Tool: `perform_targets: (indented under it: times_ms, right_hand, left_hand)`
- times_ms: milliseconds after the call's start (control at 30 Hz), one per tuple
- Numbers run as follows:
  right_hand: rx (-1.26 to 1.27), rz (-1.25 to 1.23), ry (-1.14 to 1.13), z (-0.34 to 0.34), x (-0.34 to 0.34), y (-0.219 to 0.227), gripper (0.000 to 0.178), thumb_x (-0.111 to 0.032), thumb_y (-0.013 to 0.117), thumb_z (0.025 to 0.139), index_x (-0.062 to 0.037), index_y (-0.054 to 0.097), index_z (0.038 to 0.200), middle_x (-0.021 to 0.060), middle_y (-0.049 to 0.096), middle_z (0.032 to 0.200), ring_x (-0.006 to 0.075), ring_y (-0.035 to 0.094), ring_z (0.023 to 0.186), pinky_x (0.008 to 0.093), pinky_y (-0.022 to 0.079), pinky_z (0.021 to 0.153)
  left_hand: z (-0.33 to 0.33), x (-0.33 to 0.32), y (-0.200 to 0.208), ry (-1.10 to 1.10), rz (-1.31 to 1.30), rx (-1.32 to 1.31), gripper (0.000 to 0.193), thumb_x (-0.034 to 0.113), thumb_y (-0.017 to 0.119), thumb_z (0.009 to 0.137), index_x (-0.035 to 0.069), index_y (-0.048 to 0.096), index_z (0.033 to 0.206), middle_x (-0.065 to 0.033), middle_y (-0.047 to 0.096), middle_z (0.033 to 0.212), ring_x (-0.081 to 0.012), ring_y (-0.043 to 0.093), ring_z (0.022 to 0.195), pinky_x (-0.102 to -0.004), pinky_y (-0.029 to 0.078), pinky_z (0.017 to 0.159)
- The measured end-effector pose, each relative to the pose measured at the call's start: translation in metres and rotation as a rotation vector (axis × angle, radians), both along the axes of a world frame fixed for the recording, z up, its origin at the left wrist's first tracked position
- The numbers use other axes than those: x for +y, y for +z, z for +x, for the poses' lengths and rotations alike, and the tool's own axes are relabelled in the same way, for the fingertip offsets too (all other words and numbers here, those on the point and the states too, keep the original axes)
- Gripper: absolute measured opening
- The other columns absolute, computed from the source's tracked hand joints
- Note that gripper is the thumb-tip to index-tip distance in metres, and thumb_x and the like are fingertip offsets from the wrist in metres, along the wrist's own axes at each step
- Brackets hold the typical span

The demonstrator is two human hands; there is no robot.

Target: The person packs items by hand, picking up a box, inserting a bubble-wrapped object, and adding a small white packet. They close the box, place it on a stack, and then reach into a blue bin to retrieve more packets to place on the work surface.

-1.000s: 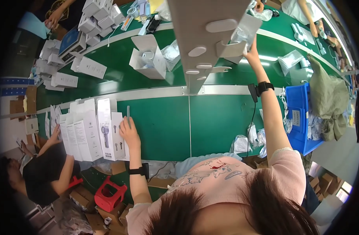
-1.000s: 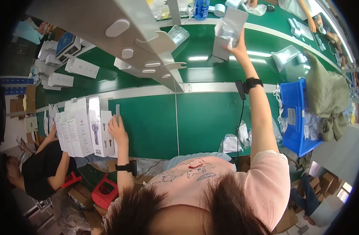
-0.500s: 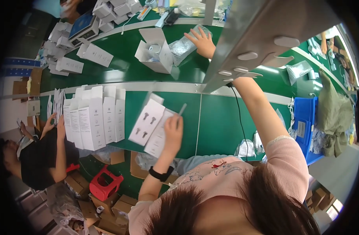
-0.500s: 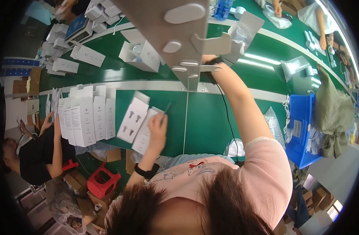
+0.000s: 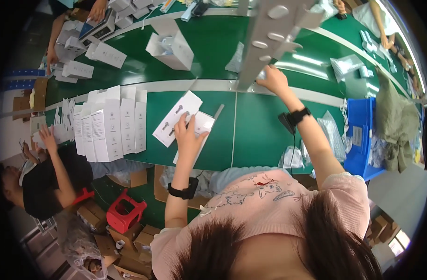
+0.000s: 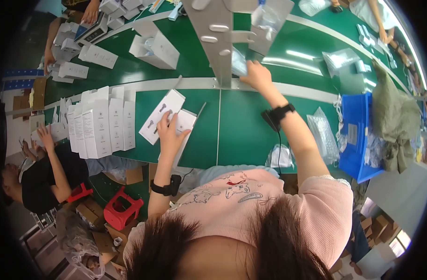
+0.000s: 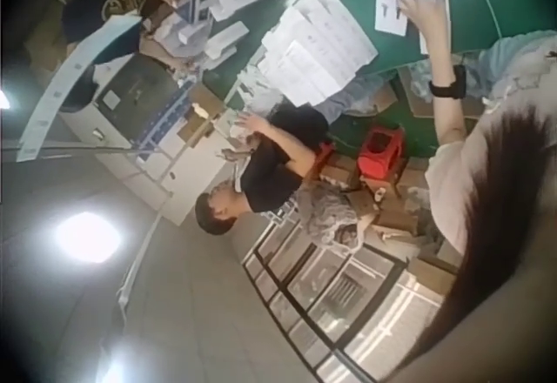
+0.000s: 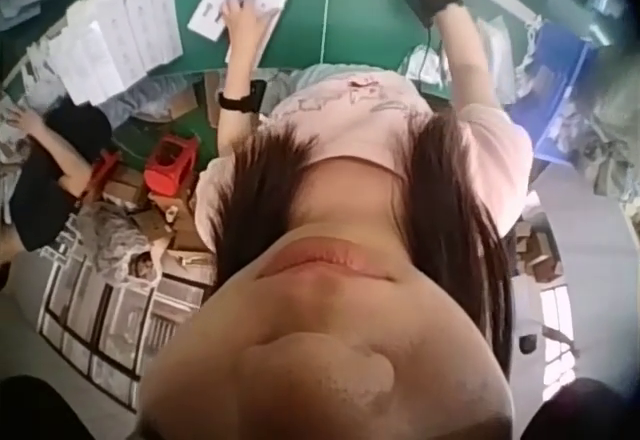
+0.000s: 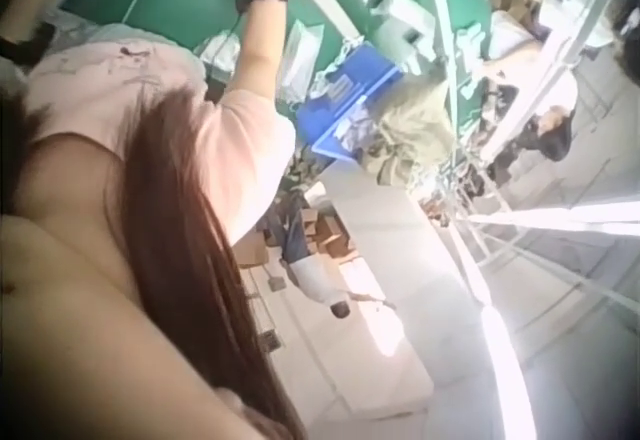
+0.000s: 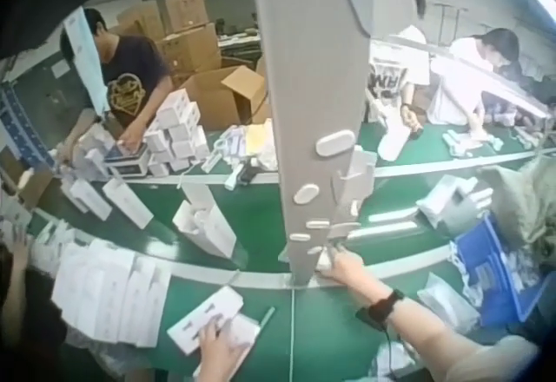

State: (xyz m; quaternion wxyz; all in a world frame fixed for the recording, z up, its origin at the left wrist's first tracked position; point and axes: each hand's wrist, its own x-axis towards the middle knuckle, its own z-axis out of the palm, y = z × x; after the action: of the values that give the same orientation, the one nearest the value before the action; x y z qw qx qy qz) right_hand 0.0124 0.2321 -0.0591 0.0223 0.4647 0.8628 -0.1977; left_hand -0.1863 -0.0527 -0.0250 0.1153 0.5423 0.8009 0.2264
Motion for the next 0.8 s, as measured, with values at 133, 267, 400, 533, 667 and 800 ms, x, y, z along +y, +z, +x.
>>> perform_targets:
  times_ms: [133, 267, 400, 533, 667, 800]
  right_hand:
    - [0.057, 0.054, -0.219, 0.075, -0.076, 0.014, 0.058, -0.033, 0.065, 0.065, -0.0025, 0.045, 0.111, 0.0218, 0.054, 0.098, 0.0376, 0.058, 0.081, 0.0441, 0.049, 0.067]
    - [0.097, 0.086, -0.34, 0.121, -0.123, 0.002, 0.066, -0.034, 0.065, 0.066, -0.0016, 0.039, 0.117, 0.0229, 0.053, 0.098, 0.0398, 0.058, 0.078, 0.0448, 0.048, 0.066]
    - [0.046, -0.151, -0.348, 0.137, -0.144, 0.009, 0.065, -0.03, 0.063, 0.07, -0.0057, 0.036, 0.124, 0.0213, 0.052, 0.106, 0.0395, 0.055, 0.088, 0.0425, 0.048, 0.071]
    - [0.059, 0.045, -0.102, 0.154, -0.145, 0.016, 0.061, -0.022, 0.06, 0.071, -0.0149, 0.037, 0.127, 0.0156, 0.049, 0.116, 0.0359, 0.049, 0.103, 0.0423, 0.044, 0.083]
    - [0.034, 0.678, 0.67, 0.145, -0.127, 0.048, 0.054, -0.012, 0.058, 0.068, -0.0246, 0.047, 0.119, 0.0058, 0.047, 0.121, 0.0289, 0.04, 0.114, 0.0506, 0.03, 0.099]
    - [0.178, 0.449, 1.018, 0.145, -0.104, 0.013, 0.046, -0.01, 0.059, 0.067, -0.0198, 0.052, 0.111, 0.0035, 0.049, 0.119, 0.0264, 0.041, 0.114, 0.0585, 0.02, 0.101]
  left_hand:
    - [0.023, -0.003, -0.001, 0.029, -0.047, 0.079, 0.068, 0.024, 0.074, 0.063, 0.007, 0.045, 0.122, -0.0184, 0.034, 0.127, -0.0367, 0.034, 0.112, -0.0479, 0.031, 0.09]
    - [0.059, -0.01, 0.0, 0.025, -0.093, 0.151, 0.067, 0.025, 0.074, 0.063, 0.008, 0.046, 0.122, -0.0167, 0.035, 0.126, -0.0352, 0.037, 0.11, -0.0465, 0.033, 0.089]
    - [0.073, -0.007, 0.012, -0.066, -0.184, 0.007, 0.067, 0.027, 0.074, 0.063, 0.008, 0.046, 0.121, -0.0156, 0.036, 0.124, -0.0345, 0.038, 0.108, -0.043, 0.036, 0.087]
    - [0.061, -0.001, 0.015, -0.085, -0.245, -0.289, 0.071, 0.027, 0.075, 0.061, 0.008, 0.045, 0.123, -0.0157, 0.037, 0.123, -0.0334, 0.039, 0.109, -0.0385, 0.037, 0.088]
    - [0.028, -0.001, -0.019, -0.197, -0.344, -0.283, 0.072, 0.024, 0.075, 0.062, 0.007, 0.043, 0.124, -0.0146, 0.04, 0.12, -0.0301, 0.041, 0.109, -0.0331, 0.037, 0.09]
    - [0.034, 0.009, -0.032, -0.358, -0.438, -0.712, 0.071, 0.019, 0.074, 0.064, 0.007, 0.041, 0.125, -0.0134, 0.042, 0.118, -0.027, 0.041, 0.111, -0.0318, 0.036, 0.092]
